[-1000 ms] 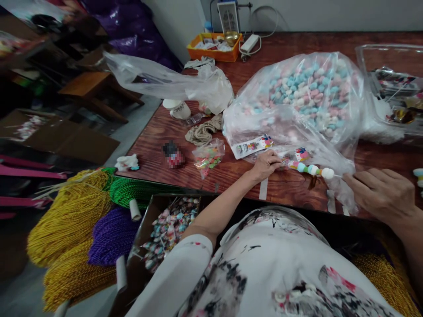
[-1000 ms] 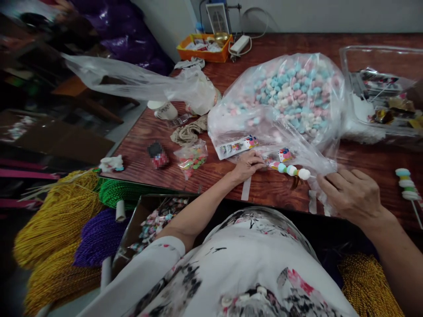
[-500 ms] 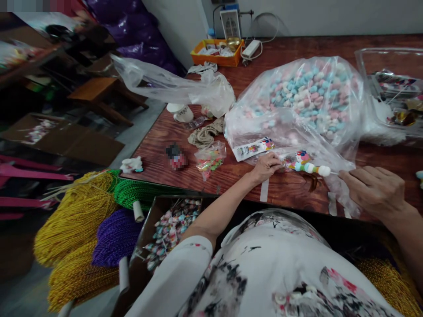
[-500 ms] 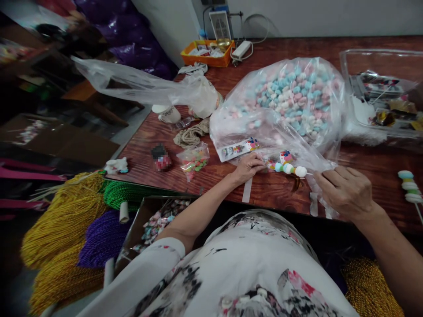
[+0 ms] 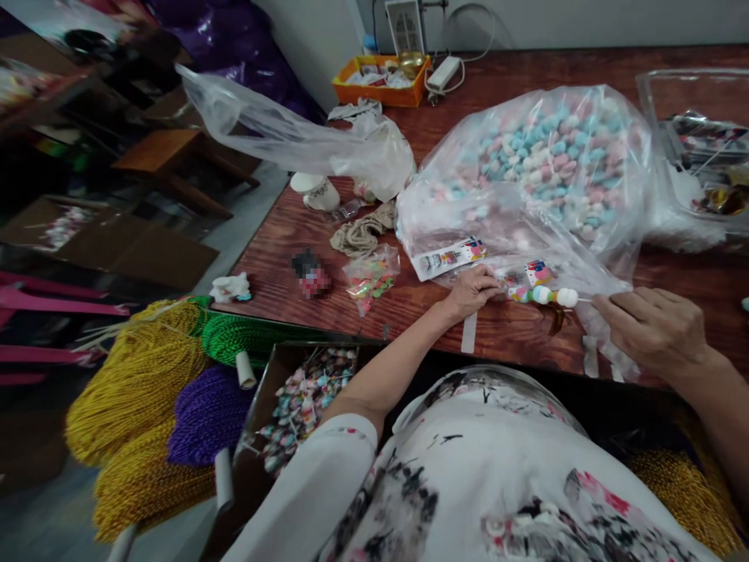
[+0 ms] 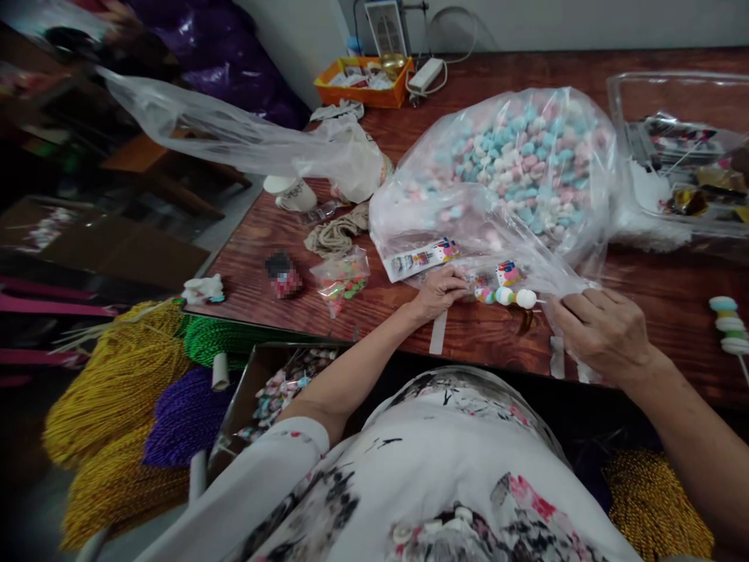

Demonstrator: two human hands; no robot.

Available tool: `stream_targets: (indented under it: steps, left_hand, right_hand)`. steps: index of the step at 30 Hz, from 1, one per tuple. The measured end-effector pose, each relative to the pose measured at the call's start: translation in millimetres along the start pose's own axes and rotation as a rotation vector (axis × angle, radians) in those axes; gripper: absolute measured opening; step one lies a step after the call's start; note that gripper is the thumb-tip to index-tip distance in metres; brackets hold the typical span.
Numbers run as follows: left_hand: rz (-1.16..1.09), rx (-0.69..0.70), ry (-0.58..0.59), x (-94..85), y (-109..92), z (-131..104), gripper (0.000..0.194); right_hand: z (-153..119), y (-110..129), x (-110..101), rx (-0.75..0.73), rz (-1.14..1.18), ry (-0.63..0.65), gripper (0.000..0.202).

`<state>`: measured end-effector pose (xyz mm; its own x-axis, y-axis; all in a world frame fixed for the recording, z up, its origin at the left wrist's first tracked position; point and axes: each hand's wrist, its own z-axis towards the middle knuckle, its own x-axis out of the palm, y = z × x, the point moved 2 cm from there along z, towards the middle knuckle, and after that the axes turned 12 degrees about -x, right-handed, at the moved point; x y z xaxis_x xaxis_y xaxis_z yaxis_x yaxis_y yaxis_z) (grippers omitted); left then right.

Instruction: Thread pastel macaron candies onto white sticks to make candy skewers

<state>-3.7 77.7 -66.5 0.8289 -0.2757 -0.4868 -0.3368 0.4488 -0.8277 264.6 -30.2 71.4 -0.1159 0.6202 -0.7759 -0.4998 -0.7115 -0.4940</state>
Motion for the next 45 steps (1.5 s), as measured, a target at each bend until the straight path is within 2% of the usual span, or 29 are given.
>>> stream_targets:
  steps: [9,13,16,18,21,24,28,30,33,35,38,41,45]
  left_hand:
    - [-0.044,-0.001,-0.004,0.7,1.0,-0.1,0.014]
    - [0.043,0.018,0.011,-3.1,-4.8,-0.6,0.020]
    - [0.246,0.090,0.007,-9.8,-17.2,8.0,0.049]
    - [0.375,0.137,0.047,-14.4,-28.2,18.4,0.059]
    - [0.415,0.144,0.196,-18.4,-44.6,32.5,0.044]
    - [0.284,0.028,0.338,-17.7,-58.2,35.6,0.024]
    - [0.020,-0.195,0.366,-11.3,-68.9,27.9,0.006]
    - [-0.068,-0.270,0.344,-8.1,-70.6,24.6,0.012]
    - [-0.047,-0.319,0.329,-6.6,-72.4,20.2,0.021]
    - [0.050,-0.286,0.369,-8.1,-76.0,15.6,0.023]
    - [0.268,-0.181,0.449,-11.4,-83.0,5.5,0.020]
    - [0.430,-0.127,0.451,-12.8,-86.5,-3.1,0.025]
    - [0.395,-0.174,0.453,-8.6,-86.6,-6.9,0.035]
  right_hand:
    - [15.8,10.8,13.4,0.007,-0.018,-0.022,0.012]
    - [18.1,11.9,20.6,0.054,-0.001,-0.051,0.011]
    - [11.8,9.1,22.1,0.111,0.045,-0.079,0.013]
    - [6.6,8.0,21.1,0.136,0.076,-0.111,0.019]
    - [1.0,8.5,18.7,0.142,0.109,-0.148,0.025]
    - [-0.3,9.7,15.3,0.138,0.104,-0.156,0.028]
    - [6.3,13.0,7.9,0.063,0.111,-0.154,0.028]
    - [11.7,15.2,4.6,0.022,0.123,-0.159,0.025]
    - [17.4,16.8,2.4,-0.007,0.129,-0.176,0.020]
    - [17.5,14.8,3.3,0.018,0.172,-0.142,0.020]
    - [12.8,8.8,5.7,0.125,0.280,-0.022,0.022]
    - [8.4,5.8,6.4,0.216,0.301,0.093,0.020]
    - [13.6,11.2,3.5,0.141,0.191,0.091,0.015]
